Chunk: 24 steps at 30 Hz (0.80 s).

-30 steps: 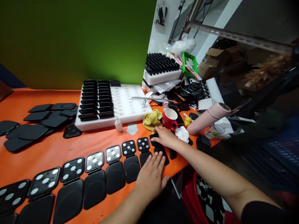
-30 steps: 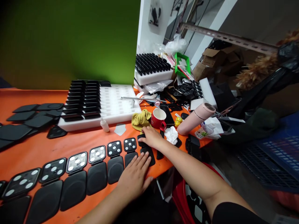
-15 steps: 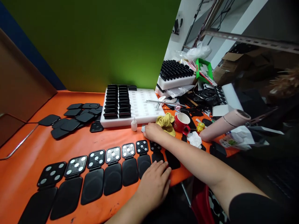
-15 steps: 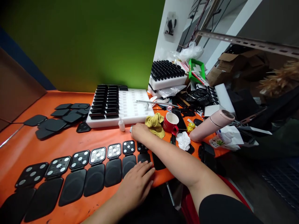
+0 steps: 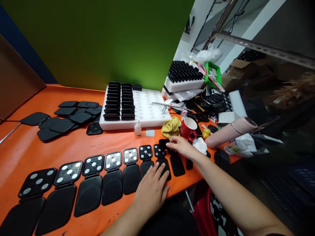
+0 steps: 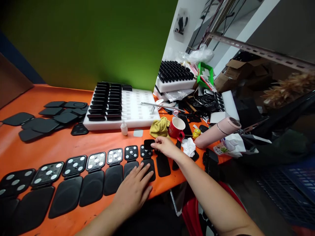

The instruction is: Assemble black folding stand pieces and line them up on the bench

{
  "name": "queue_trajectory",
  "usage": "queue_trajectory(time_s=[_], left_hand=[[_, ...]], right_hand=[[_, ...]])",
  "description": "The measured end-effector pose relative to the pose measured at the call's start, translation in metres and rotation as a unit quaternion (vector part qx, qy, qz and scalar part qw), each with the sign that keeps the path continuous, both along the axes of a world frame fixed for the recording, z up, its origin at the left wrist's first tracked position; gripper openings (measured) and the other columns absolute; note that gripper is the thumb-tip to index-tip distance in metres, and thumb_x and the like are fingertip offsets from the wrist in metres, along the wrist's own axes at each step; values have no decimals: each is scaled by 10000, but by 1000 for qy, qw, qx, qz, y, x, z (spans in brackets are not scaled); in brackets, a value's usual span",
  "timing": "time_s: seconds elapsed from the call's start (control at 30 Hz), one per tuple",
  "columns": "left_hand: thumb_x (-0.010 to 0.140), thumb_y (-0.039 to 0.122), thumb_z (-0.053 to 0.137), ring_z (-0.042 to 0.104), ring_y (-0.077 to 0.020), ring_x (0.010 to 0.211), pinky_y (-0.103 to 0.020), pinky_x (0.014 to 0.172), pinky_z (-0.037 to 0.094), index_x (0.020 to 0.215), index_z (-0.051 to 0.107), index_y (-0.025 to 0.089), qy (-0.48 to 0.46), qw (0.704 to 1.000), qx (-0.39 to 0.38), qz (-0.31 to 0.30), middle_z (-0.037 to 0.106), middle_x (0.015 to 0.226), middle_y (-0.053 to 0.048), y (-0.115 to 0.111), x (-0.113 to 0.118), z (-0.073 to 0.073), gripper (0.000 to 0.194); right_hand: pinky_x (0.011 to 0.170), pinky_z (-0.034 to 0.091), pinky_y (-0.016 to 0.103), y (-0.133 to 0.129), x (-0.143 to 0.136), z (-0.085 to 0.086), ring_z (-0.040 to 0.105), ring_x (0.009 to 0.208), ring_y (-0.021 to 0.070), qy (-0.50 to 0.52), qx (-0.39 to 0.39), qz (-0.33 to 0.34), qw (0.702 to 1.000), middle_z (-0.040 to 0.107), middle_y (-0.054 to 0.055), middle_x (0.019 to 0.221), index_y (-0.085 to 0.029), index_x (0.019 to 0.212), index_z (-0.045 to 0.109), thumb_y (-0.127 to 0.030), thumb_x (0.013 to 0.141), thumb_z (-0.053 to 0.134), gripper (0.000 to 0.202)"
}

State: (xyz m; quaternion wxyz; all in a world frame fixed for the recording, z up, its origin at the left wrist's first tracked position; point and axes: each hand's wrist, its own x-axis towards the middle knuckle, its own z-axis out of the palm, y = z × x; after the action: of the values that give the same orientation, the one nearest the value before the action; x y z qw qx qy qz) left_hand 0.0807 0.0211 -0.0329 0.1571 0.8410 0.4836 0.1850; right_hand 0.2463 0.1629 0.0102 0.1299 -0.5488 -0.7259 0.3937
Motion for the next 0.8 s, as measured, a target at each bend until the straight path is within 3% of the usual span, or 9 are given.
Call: queue_trajectory(time_s=[0.1,0.27,0.57,0.8], left_hand=[[858,374,391,344,-261,1259,-450,1014,334,1238,463,247,0,1000,2,1,417,1366,-41,1,0,-1,407],[861,372,383,328,-260,1268,-452,1019,327,1245,452,246,1,1000,2,0,406,1374,-42,1,1,-4,410],[858,370,391,335,-257,1265,-451,1020,324,1237,460,247,-13,1000,-1,3,410,1371,-41,1,1,-5,404],[853,368,397,337,-254,1264,-447,1022,321,1233,463,250,-10,1000,-8,5,413,1370,-38,1,1,-4,404]], right_hand=[[505,375,231,-13,-1,-16,476,521,117,54,-51,-17,997,512,-18,581,-178,704,467,-418,773,505,252],[472,341,222,-13,-6,-30,458,499,114,84,-94,-32,992,487,-23,548,-176,650,462,-427,745,525,276],[508,343,220,-9,-7,-39,449,517,105,71,-82,-30,994,486,-34,553,-171,634,475,-426,740,526,281],[484,302,213,-5,-8,-46,444,513,109,0,-37,-39,999,488,-34,534,-175,601,466,-419,722,540,281]])
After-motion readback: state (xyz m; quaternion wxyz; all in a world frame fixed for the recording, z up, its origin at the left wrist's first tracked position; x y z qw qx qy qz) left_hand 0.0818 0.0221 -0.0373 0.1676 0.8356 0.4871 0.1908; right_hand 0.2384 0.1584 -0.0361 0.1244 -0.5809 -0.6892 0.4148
